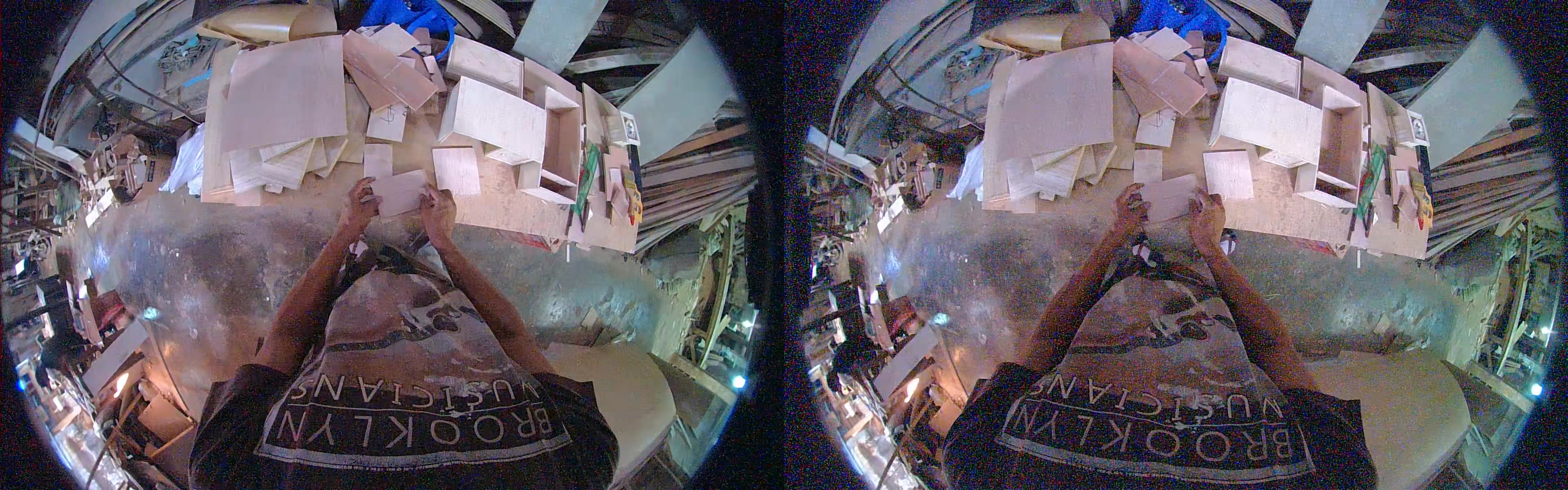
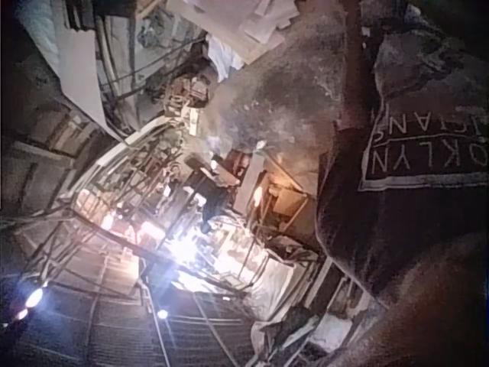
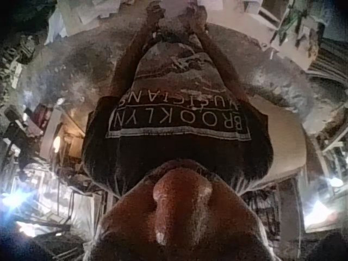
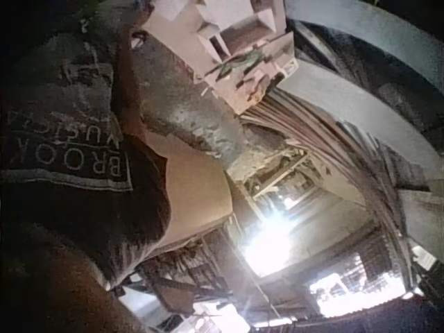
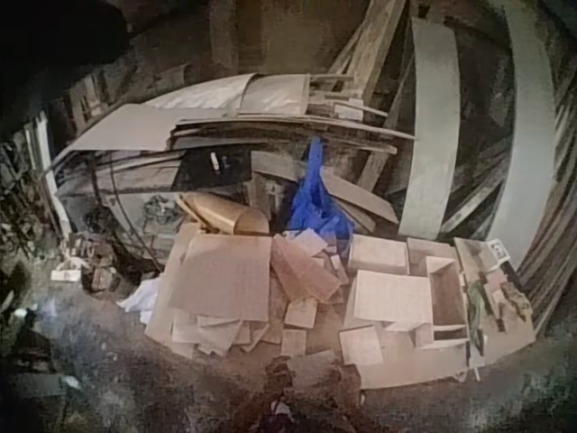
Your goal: Hand sawing a small piece of wood and checking the fit for a wooden box.
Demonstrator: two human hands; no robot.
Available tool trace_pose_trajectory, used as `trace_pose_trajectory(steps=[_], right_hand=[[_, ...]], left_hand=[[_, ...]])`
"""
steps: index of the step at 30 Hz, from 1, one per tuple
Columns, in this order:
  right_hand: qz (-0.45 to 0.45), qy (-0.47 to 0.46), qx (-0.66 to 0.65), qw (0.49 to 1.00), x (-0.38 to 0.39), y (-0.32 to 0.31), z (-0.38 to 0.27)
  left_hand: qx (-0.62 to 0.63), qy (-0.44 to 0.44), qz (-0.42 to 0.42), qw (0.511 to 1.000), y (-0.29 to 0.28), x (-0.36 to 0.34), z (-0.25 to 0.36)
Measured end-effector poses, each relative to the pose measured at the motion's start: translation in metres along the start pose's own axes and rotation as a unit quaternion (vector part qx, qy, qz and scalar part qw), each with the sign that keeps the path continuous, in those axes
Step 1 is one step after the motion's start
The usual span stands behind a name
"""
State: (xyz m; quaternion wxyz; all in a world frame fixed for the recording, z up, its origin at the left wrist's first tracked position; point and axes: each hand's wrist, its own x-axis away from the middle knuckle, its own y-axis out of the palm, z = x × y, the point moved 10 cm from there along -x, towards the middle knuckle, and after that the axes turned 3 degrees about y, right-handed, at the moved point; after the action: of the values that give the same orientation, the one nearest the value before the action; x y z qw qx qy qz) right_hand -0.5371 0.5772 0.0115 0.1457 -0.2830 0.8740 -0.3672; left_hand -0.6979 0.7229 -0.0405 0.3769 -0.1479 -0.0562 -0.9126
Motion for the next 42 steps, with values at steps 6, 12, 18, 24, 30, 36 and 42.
trace_pose_trajectory(steps=[6, 12, 18, 24, 30, 36, 42], right_hand=[[-0.019, -0.020, 0.013, 1.000, 0.001, -0.003, -0.013], [0.033, -0.057, -0.023, 0.998, 0.004, -0.024, -0.019], [-0.170, 0.124, -0.342, 0.916, 0.015, -0.003, -0.004], [-0.166, 0.080, -0.406, 0.895, 0.011, -0.024, -0.043], [-0.200, 0.014, -0.383, 0.902, -0.007, -0.042, -0.057], [-0.352, 0.039, -0.332, 0.874, -0.010, -0.058, -0.086], [-0.168, 0.001, -0.258, 0.952, -0.011, -0.090, -0.074]], left_hand=[[-0.087, 0.047, 0.013, 0.995, -0.003, -0.007, 0.001], [0.055, 0.034, 0.016, 0.998, -0.009, 0.002, -0.011], [0.248, -0.073, -0.007, 0.966, -0.004, 0.033, 0.010], [0.322, -0.065, -0.007, 0.945, 0.010, 0.048, 0.039], [0.135, -0.051, -0.099, 0.985, 0.015, 0.042, 0.043], [0.057, 0.016, -0.162, 0.985, 0.037, 0.031, 0.127], [0.087, 0.065, -0.094, 0.990, 0.042, 0.031, 0.145]])
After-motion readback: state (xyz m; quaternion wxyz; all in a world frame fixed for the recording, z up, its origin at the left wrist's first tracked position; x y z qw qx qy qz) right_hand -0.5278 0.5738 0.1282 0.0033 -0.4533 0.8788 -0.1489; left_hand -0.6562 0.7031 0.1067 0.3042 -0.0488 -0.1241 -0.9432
